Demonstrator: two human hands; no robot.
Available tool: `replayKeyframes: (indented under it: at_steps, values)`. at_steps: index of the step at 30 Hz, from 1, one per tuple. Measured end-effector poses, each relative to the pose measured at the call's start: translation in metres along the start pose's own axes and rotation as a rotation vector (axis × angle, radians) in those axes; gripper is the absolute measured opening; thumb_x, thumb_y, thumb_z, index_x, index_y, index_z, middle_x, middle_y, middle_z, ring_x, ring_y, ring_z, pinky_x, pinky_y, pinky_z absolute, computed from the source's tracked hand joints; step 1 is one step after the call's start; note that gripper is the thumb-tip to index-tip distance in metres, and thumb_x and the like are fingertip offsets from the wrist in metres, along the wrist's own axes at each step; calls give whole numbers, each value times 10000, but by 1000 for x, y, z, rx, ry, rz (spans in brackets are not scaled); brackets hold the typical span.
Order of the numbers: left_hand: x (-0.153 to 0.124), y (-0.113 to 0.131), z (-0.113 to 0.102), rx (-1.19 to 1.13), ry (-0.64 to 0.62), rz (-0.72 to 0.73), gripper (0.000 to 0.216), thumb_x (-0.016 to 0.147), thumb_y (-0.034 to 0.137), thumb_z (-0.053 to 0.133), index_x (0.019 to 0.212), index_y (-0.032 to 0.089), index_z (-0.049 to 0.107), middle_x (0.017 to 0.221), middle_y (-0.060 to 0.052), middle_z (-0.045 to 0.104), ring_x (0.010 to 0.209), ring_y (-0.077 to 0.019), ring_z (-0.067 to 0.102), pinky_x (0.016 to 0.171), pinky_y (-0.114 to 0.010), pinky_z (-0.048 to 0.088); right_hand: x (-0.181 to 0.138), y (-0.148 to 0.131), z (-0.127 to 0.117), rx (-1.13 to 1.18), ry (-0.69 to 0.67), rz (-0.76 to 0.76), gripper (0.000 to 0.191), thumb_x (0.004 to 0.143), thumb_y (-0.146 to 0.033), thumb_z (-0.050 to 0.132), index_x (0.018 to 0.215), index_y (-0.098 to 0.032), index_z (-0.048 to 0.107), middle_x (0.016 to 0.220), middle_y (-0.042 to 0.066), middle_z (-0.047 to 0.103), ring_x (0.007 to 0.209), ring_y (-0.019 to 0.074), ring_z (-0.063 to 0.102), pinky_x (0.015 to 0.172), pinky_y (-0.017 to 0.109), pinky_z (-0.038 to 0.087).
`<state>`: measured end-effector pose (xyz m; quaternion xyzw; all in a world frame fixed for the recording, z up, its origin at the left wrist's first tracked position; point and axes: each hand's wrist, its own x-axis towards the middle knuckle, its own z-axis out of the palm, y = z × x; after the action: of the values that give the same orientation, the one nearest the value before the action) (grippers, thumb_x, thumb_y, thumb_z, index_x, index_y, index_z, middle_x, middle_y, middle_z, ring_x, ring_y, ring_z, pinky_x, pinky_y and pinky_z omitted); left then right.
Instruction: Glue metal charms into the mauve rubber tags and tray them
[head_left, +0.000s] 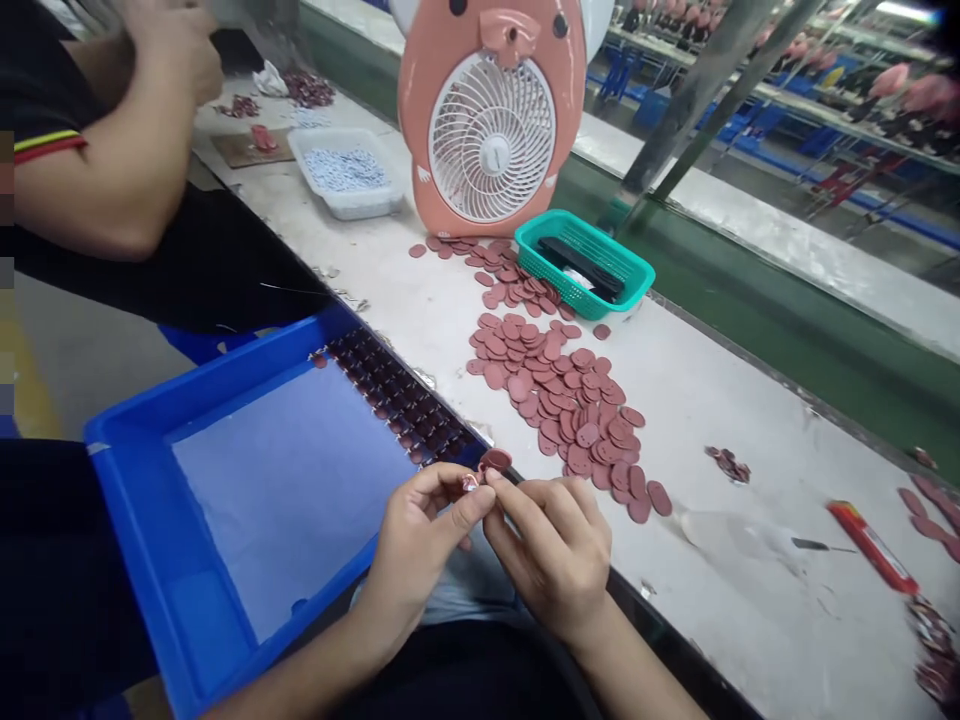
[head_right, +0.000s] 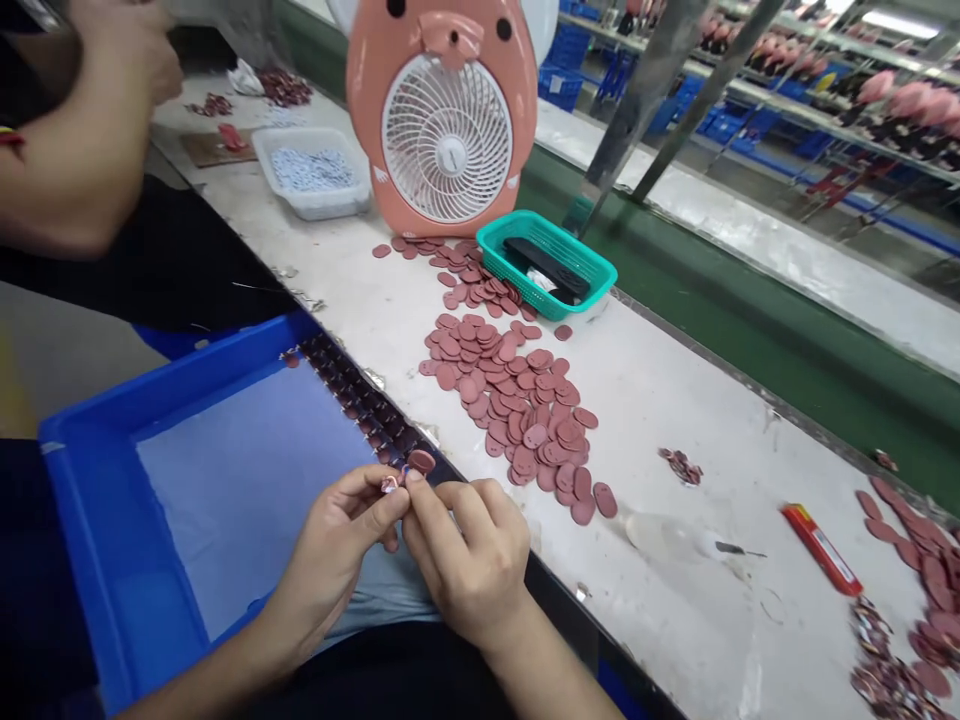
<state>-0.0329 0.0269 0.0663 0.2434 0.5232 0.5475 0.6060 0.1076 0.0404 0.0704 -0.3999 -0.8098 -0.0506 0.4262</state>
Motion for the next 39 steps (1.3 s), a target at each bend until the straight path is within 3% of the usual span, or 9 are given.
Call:
replayKeyframes:
  at_steps: [4,7,11,17,22,31,39]
  values:
    - [14,2,-26,16,109,-14,354,663,454,893,827,183,734,810,-43,712,725,-185,673,499,-202,548,4,-3,2,37,-43,-42,220,905,-141,731,1118,-95,699,751,40,654,668,148,512,629,301,436]
    - [39,-1,-59,48,224,9,431,632,481,907,869,179,711,859,-60,726,828,-232,706,560,-242,581,2,-1,-7,46,-64,-57,209,904,-97,711,1112,-81,698,763,50,643,706,159,527,673,304,472]
    - [78,-14,-109,126,391,58,490,594,491,923,886,168,697,864,-49,713,825,-215,690,588,-242,566,-7,11,-20,-13,-87,-57,240,878,-9,697,1108,-74,685,786,55,641,722,157,546,698,307,492]
    - [111,-33,-160,318,565,76,175,918,270,733,1022,139,684,1008,-55,703,845,-191,680,695,-328,587,-26,35,-33,-199,-50,-9,226,854,-5,735,1052,-108,697,780,35,636,709,151,568,734,319,496]
    - [133,-43,-182,469,611,94,203,955,283,696,1097,141,675,1082,-72,695,904,-212,688,774,-388,606,-35,46,-31,-246,-58,29,214,872,-43,730,1051,-152,693,807,32,654,735,169,588,756,336,514]
    - [158,-56,-206,754,608,182,238,965,319,683,1125,143,676,1107,-80,703,940,-228,695,824,-424,604,-37,46,-28,-202,-59,43,205,865,-24,730,1044,-120,700,824,51,667,763,178,605,772,345,516]
    - [183,-45,-219,1069,607,197,271,973,346,665,1165,155,673,1165,-91,690,1008,-251,681,897,-475,577,-36,46,-28,-203,-69,58,221,873,-27,722,1056,-148,688,827,38,665,753,171,607,766,346,524]
